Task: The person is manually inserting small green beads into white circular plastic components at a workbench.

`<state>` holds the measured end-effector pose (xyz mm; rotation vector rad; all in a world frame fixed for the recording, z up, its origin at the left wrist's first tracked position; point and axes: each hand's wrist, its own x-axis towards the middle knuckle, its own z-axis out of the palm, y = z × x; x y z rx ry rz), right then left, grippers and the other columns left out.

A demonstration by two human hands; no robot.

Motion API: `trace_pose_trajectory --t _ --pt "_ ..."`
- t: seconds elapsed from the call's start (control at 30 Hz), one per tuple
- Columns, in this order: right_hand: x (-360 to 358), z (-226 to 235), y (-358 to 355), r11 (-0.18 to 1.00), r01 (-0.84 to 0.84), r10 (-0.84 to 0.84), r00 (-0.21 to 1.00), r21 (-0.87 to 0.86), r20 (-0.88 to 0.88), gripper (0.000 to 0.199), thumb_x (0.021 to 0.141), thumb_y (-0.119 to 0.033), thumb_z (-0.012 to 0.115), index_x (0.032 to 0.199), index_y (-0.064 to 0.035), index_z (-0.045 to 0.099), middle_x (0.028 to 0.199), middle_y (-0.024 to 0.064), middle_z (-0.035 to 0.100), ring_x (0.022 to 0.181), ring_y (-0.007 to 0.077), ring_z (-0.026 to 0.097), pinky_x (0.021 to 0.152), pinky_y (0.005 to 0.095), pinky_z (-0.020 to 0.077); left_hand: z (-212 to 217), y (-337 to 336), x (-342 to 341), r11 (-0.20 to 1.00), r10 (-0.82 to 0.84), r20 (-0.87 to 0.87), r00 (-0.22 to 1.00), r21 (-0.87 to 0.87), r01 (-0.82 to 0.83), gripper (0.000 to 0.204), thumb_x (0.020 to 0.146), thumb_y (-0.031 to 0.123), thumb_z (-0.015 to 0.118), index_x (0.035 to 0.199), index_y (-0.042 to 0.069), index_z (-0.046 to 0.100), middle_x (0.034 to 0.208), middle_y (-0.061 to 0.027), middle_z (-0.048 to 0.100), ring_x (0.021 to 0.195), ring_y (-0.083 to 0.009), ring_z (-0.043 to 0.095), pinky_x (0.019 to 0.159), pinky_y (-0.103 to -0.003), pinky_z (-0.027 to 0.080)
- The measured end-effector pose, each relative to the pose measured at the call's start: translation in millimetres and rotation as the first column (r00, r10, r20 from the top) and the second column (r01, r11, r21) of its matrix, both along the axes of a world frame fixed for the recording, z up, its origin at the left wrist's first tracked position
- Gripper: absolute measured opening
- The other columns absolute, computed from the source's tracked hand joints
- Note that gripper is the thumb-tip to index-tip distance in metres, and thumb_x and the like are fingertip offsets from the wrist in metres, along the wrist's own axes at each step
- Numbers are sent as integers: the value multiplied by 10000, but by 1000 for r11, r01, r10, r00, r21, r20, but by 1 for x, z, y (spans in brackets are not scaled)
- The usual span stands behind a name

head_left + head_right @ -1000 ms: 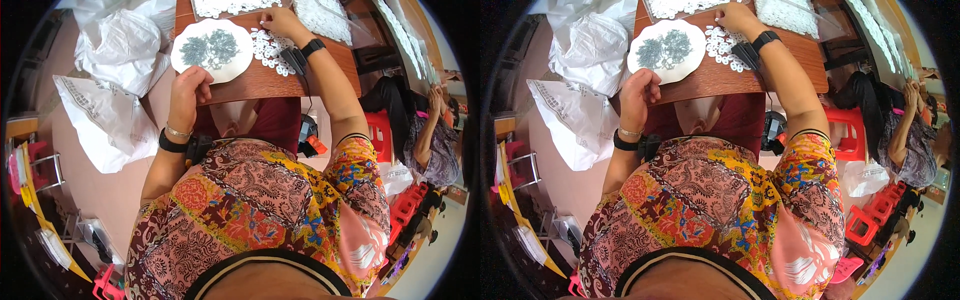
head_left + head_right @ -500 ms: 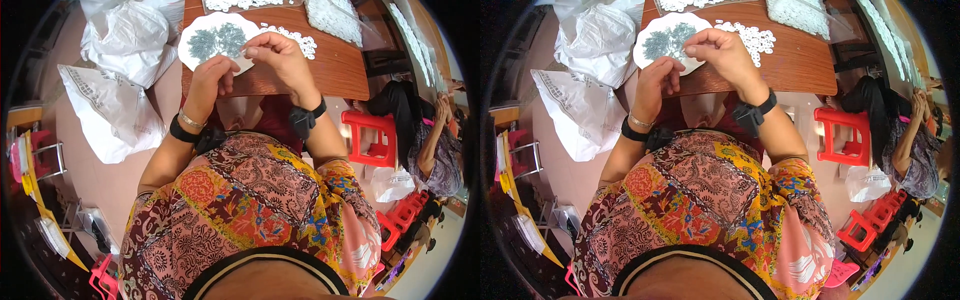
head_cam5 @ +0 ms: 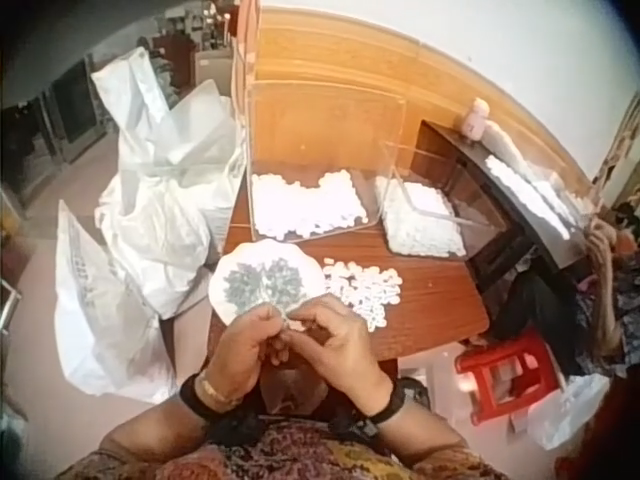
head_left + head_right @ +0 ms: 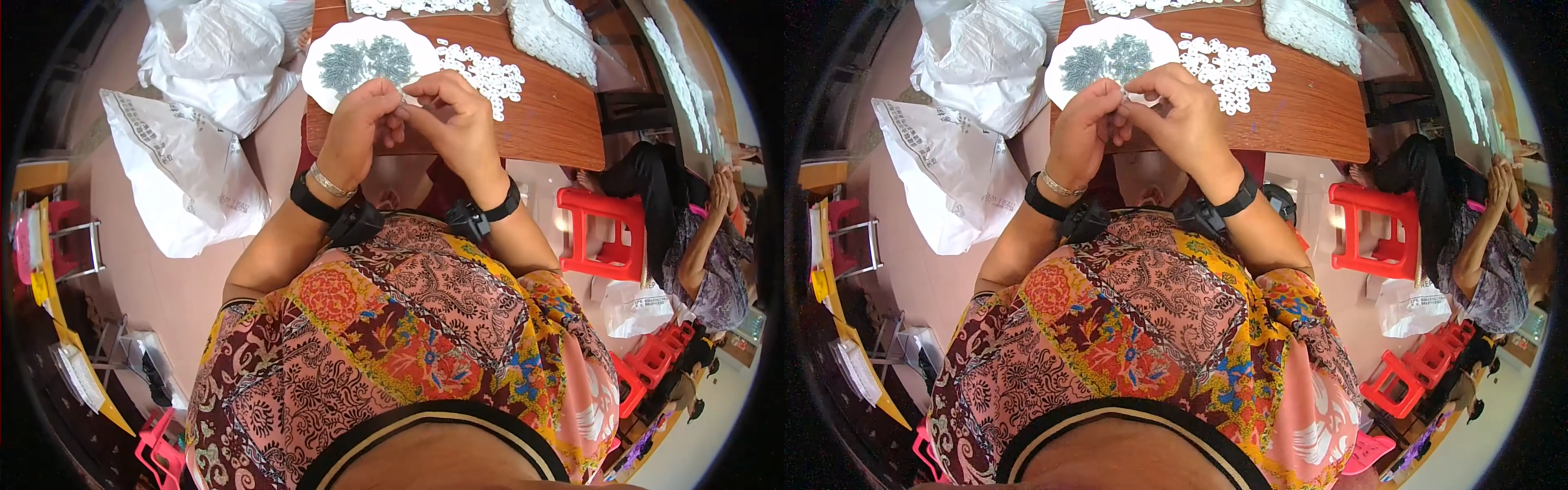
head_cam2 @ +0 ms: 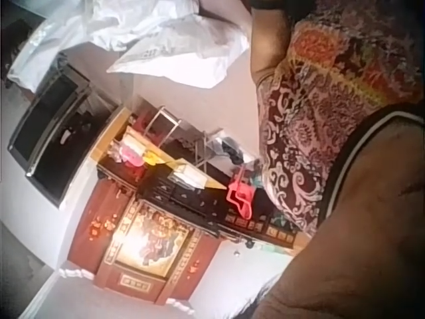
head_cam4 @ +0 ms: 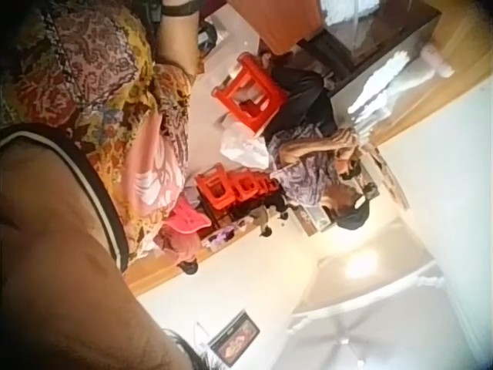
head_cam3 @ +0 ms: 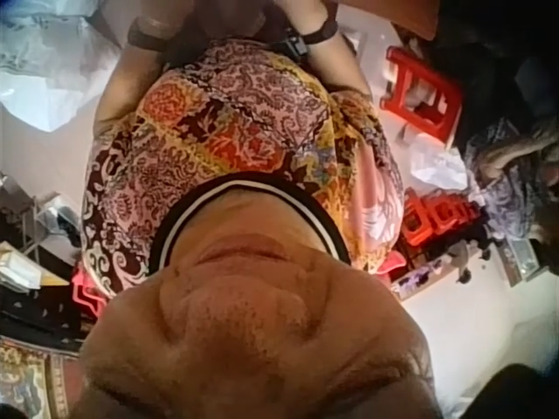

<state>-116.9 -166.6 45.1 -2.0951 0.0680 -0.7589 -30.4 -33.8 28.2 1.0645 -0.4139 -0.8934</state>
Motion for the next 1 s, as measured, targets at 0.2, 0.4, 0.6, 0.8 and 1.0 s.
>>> trace_pose_trajectory --t 0.2,0.4,0.6,0.8,1.0 --pt "0 1 0 962 -52 61 998 -270 26 180 717 -73 691 896 -76 669 852 73 629 782 265 617 662 334 508 1 10 -4 993 12 61 998 112 -18 158 875 173 504 767 67 549 656 1 532 539 -81 488 497 -194 367" --pt "13 6 -2 926 -195 197 980 -322 -27 136 743 -81 654 879 -73 664 812 96 619 779 298 602 683 360 497 1 32 2 970 -7 244 970 237 -53 192 899 210 490 779 75 555 631 22 506 532 -60 451 487 -182 313" --pt "61 -12 -34 782 -98 -44 977 -616 -211 159 772 -188 575 804 -86 693 782 113 620 768 310 603 673 422 483 -6 42 11 964 152 188 970 189 -188 207 912 234 473 776 93 541 615 27 487 522 -60 440 483 -184 299" --pt "72 -20 -29 701 -91 -131 959 -707 -252 145 775 -207 608 824 -100 693 784 95 635 758 311 605 673 415 480 -9 48 8 959 165 195 967 196 -204 204 921 242 470 799 90 531 648 20 491 553 -67 464 509 -189 322" --pt "63 -14 -30 919 -51 -82 945 -390 -316 168 779 -243 622 797 -104 716 780 101 668 716 306 630 657 379 501 -7 42 7 970 128 190 973 183 -163 200 922 232 467 811 80 534 666 16 499 574 -71 487 521 -192 339"
